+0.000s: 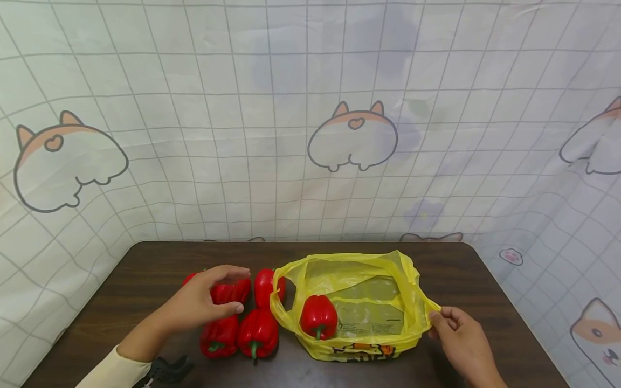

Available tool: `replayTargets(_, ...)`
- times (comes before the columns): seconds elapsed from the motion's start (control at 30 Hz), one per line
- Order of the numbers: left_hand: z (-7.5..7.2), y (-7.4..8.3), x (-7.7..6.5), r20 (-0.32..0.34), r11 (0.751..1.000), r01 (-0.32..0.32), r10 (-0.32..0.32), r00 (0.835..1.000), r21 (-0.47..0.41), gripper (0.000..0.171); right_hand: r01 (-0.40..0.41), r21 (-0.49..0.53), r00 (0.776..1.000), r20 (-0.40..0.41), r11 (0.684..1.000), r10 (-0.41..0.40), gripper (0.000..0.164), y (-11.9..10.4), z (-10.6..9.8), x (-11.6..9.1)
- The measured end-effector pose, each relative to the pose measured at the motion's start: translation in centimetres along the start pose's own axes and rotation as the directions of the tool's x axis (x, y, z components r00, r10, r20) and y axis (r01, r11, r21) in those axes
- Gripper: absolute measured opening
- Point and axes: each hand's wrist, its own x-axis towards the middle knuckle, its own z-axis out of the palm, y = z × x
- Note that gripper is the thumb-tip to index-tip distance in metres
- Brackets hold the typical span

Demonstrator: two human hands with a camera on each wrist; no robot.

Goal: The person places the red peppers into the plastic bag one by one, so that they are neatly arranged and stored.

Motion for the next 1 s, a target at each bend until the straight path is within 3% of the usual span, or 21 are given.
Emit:
replayTargets(0.27, -1.1, -1.4, -0.9, -0.014, 1.0, 0.013, -0.014, 1.0, -0.02, 0.064, -0.011, 0.016, 1.0, 0.007, 1.0, 0.011, 0.063, 0.1, 0.1, 0.0)
replayTargets(0.6, -2.7, -2.7, -2.1, -0.082, 0.998, 0.032, -0.027, 0.996, 0.059, 0.062, 0.004, 0.003, 1.0, -0.002, 1.0, -0.004, 0.063, 0.1, 0.0, -0.1)
replayTargets(1.0, -3.5, -4.8, -2.9, -0.135, 0.997, 0.072, -0.068, 0.988, 0.025, 0.064, 0.008, 0.003, 1.0, 0.009, 1.0, -0.008, 0.063, 0.1, 0.0, -0.1)
